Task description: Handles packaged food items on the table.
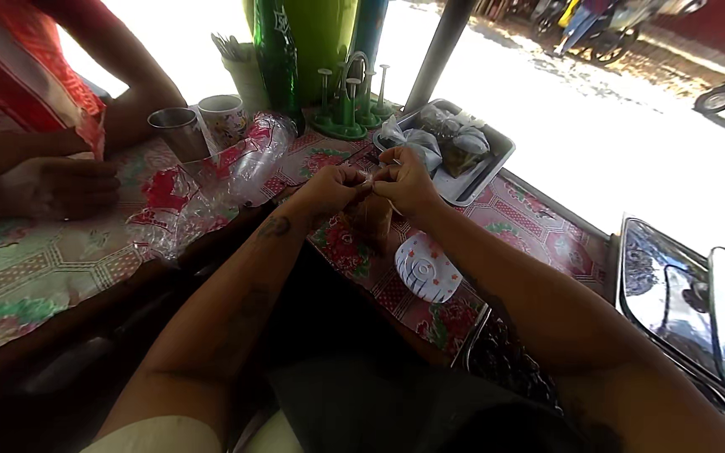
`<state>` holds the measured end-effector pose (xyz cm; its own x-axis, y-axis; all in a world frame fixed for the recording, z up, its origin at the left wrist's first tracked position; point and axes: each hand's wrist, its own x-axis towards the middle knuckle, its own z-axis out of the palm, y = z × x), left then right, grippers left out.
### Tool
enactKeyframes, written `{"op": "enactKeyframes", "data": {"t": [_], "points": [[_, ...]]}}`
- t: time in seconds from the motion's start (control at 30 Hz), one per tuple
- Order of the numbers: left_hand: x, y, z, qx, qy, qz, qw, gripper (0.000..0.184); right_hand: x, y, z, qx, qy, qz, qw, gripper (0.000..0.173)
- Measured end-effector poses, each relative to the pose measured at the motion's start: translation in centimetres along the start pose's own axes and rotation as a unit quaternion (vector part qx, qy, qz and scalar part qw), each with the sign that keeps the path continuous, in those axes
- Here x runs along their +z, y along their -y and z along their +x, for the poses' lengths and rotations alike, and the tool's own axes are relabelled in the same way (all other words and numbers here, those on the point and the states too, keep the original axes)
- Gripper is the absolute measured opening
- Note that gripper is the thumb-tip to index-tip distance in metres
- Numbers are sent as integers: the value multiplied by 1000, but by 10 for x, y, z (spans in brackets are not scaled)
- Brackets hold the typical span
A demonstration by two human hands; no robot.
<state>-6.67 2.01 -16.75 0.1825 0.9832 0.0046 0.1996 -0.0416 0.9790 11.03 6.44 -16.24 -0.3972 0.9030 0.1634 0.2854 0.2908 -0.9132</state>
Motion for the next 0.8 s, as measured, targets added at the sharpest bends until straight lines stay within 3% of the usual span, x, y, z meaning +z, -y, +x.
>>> {"op": "enactKeyframes", "data": {"t": [0.1, 0.2, 0.37, 0.53, 0.63, 0.7, 0.8], "points": [[3, 5, 3, 11, -3, -41, 999, 18, -6, -5, 5, -28, 14, -61, 998, 34], [11, 7, 6, 32, -51, 18, 998, 23, -4, -2, 0, -39, -9, -156, 987, 11], [16, 10, 7, 122, -75, 110, 984, 21, -9, 13, -8, -1, -2, -198, 980, 13], [17, 3, 8, 39, -113, 96, 988, 21, -7, 12, -13, -24, -23, -222, 975, 13], [18, 8, 11, 1, -160, 18, 987, 9, -2, 7, -20, -67, -25, -229, 971, 15], [19, 13, 11, 24, -159, -20, 987, 16, -1, 3, -22, -91, -25, -216, 972, 16], [18, 19, 8, 66, -105, 11, 992, 10, -1, -1, -20, -109, -32, -197, 974, 15]]}}
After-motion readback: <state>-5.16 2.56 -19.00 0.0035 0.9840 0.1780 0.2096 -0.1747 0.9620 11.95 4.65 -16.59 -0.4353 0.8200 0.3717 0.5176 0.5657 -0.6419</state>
